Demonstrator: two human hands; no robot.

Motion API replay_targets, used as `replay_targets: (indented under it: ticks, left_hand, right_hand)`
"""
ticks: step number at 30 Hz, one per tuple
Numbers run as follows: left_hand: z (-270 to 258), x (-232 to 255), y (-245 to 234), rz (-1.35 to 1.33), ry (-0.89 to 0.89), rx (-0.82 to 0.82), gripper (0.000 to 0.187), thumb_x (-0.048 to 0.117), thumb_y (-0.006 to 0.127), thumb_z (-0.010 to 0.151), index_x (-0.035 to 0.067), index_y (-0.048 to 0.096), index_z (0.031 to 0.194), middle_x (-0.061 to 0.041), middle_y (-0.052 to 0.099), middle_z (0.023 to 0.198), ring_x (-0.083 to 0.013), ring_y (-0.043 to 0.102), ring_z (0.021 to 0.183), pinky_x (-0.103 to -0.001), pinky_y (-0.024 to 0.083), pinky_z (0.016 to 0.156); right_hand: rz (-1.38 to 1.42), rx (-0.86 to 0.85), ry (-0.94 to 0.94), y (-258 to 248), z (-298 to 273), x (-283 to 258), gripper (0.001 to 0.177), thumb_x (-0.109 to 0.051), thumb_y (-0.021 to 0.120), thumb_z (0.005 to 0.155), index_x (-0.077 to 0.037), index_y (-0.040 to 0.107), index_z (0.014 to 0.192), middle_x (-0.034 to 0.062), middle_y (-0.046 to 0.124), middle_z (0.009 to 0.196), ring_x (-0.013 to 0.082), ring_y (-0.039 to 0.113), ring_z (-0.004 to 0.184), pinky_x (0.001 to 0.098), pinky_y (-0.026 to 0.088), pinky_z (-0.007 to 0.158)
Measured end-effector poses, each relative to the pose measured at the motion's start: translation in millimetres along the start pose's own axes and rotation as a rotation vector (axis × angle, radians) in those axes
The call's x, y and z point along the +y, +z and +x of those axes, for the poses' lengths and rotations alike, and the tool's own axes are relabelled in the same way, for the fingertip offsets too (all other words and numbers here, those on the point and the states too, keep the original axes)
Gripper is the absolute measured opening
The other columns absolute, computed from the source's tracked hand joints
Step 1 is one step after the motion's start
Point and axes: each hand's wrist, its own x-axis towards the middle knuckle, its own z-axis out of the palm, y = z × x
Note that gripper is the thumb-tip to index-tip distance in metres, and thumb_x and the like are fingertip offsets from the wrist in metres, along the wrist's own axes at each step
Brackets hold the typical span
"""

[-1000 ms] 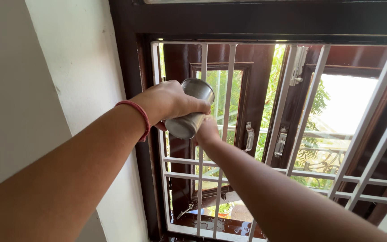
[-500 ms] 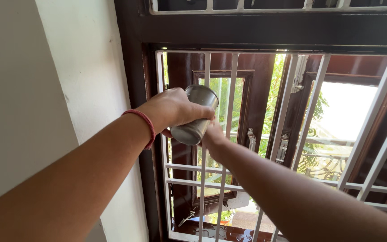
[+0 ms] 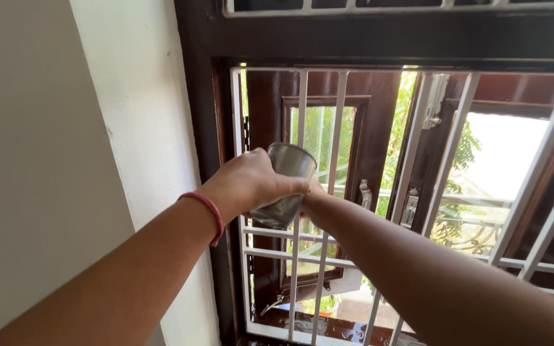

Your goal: The person cleans a window with metal bars by first spraying a liquid from a bottle onto the glass and frame, then wiping the surface with a cloth. The person repeatedly dips the cloth into a bucket of water and wrings it out while continuing to wipe the window.

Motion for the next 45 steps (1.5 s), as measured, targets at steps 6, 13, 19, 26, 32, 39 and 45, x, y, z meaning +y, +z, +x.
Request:
replay_targets:
  ticks: [6, 13, 19, 26, 32, 39, 45]
  left_hand:
    - [-13.8, 22.3, -16.4, -0.003, 0.042, -0.029, 0.084, 0.062, 0.077, 0.072, 0.0, 0.064, 0.126, -0.019, 0.076, 0.106, -0.0257, 0.079, 0.088, -0.035, 0.063, 0.073]
    - [-5.9, 66.3, -31.5, -0.155, 0.046, -0.059, 0.08, 0.062, 0.075, 0.071, 0.001, 0.068, 0.122, -0.018, 0.078, 0.101, -0.0232, 0.079, 0.08, -0.032, 0.064, 0.064]
    - [6.8, 90.7, -26.4, -0.185, 0.02, -0.055, 0.077, 0.061, 0.071, 0.074, 0.005, 0.067, 0.126, -0.019, 0.079, 0.103, -0.0232, 0.08, 0.079, -0.032, 0.063, 0.064]
    - [23.5, 86.6, -20.7, -0.23, 0.037, -0.081, 0.079, 0.062, 0.07, 0.071, 0.009, 0.061, 0.129, -0.018, 0.077, 0.106, -0.0229, 0.08, 0.084, -0.032, 0.065, 0.065]
    - [20.9, 83.7, -17.0, -0.199, 0.055, -0.069, 0.079, 0.064, 0.068, 0.069, 0.011, 0.064, 0.128, -0.015, 0.078, 0.104, -0.0209, 0.08, 0.085, -0.032, 0.065, 0.067]
    - [10.5, 77.6, -14.8, -0.131, 0.088, -0.047, 0.083, 0.064, 0.069, 0.075, 0.002, 0.062, 0.129, -0.018, 0.077, 0.104, -0.0239, 0.079, 0.083, -0.033, 0.064, 0.065]
    - [10.7, 75.1, -8.0, -0.093, 0.057, -0.036, 0.079, 0.064, 0.067, 0.078, 0.002, 0.066, 0.126, -0.02, 0.077, 0.104, -0.0235, 0.079, 0.083, -0.031, 0.061, 0.066]
  right_hand:
    - [-0.397, -0.032, 0.037, -27.1, -58.7, -29.7, 0.028, -0.016, 0.055, 0.1, -0.006, 0.057, 0.126, 0.0152, 0.074, 0.115, 0.023, 0.076, 0.091, 0.0358, 0.063, 0.066]
    - [-0.572, 0.432, -0.148, -58.6, -87.6, -57.6, 0.02, -0.008, 0.061, 0.097, 0.002, 0.069, 0.112, 0.0169, 0.075, 0.098, 0.021, 0.075, 0.074, 0.0336, 0.061, 0.057]
    - [-0.401, 0.354, -0.305, -75.9, -56.7, -35.5, 0.016, -0.014, 0.062, 0.099, -0.005, 0.057, 0.111, 0.0086, 0.07, 0.092, 0.0119, 0.067, 0.072, 0.033, 0.057, 0.067]
    - [0.004, 0.05, -0.162, -75.1, -28.7, 9.7, 0.008, -0.016, 0.049, 0.099, -0.009, 0.053, 0.097, 0.0053, 0.054, 0.067, 0.0159, 0.056, 0.055, 0.0372, 0.061, 0.064]
    - [-0.224, 0.06, -0.016, -71.4, -48.6, 55.0, 0.05, -0.045, 0.051, 0.104, -0.01, 0.049, 0.069, 0.0052, 0.054, 0.065, 0.0164, 0.057, 0.061, 0.0335, 0.057, 0.074]
    - [-0.084, 0.066, -0.155, -65.2, -50.3, 3.0, 0.015, -0.018, 0.058, 0.1, -0.009, 0.059, 0.089, 0.0045, 0.061, 0.081, 0.0153, 0.059, 0.071, 0.0338, 0.052, 0.07]
    - [-0.109, 0.122, -0.205, -71.4, -34.0, -20.6, 0.018, -0.022, 0.052, 0.1, -0.007, 0.059, 0.108, 0.0045, 0.07, 0.095, 0.0124, 0.07, 0.079, 0.0303, 0.06, 0.073]
